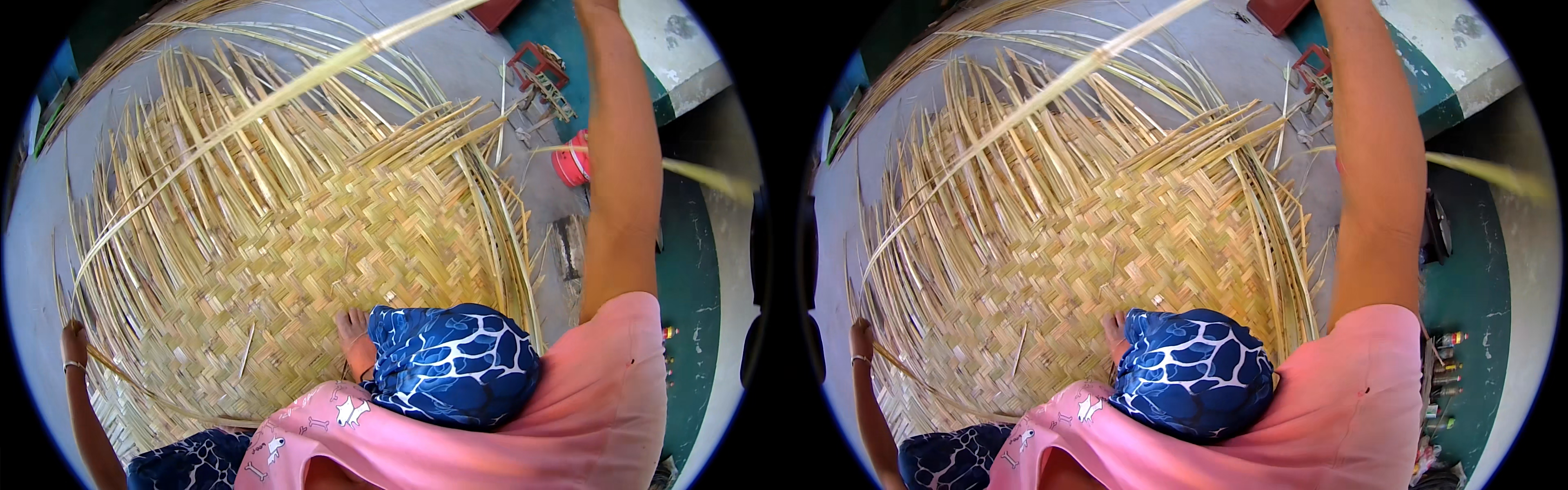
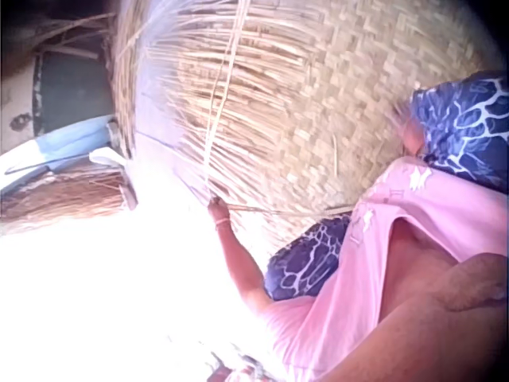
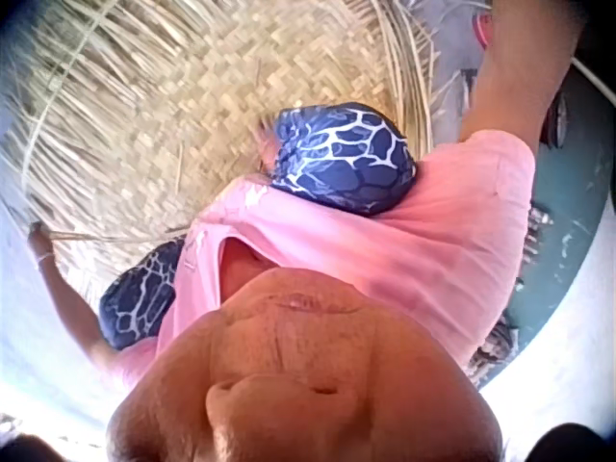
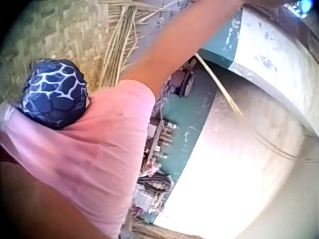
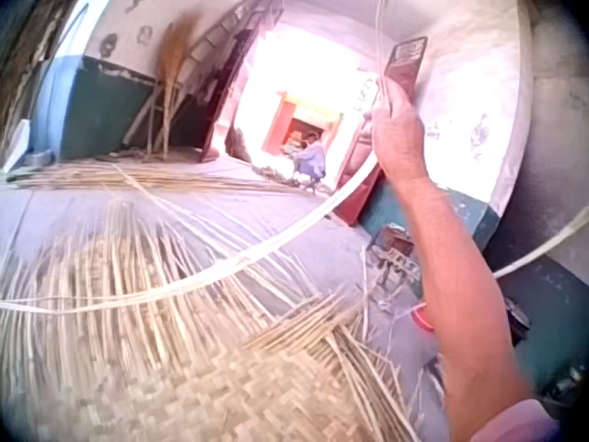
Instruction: The person weaves a large circular mat using dried palm leaves by hand. They interlace the leaves in a consistent pattern, occasionally adjusting the mat's position and pulling strands to tighten the weave.
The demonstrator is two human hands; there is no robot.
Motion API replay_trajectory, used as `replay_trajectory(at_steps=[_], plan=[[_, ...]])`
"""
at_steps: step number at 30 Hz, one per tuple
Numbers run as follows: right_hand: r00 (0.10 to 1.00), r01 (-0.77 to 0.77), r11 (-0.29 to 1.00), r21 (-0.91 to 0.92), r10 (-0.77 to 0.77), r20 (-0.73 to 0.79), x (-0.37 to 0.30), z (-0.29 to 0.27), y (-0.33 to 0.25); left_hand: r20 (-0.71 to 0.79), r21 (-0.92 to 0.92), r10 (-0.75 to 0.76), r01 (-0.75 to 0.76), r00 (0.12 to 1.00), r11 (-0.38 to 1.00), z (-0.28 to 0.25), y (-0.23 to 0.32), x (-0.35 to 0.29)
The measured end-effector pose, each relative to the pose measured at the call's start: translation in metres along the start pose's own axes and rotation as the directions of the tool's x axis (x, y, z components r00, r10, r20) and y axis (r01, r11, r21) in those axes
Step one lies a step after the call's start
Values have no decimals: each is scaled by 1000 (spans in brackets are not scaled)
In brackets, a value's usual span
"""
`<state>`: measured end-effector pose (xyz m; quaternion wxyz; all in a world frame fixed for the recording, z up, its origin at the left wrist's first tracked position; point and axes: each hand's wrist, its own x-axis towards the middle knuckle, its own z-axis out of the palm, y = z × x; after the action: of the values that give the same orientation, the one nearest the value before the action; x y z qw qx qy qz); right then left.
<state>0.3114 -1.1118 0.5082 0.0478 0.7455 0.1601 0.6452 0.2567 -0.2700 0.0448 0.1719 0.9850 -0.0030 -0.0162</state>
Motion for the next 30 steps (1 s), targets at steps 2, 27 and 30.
replay_trajectory(at_steps=[2,27,30], plan=[[712,-694,701,163,635,299,-40,15,-13,-116,54,39,-32,993,998,3,4,-3],[785,108,813,572,-423,454,-256,98,-318,33,273,570,-556,821,785,-57,380,35],[788,105,806,583,-425,445,-263,101,-320,72,198,512,-516,856,834,-60,380,27]])
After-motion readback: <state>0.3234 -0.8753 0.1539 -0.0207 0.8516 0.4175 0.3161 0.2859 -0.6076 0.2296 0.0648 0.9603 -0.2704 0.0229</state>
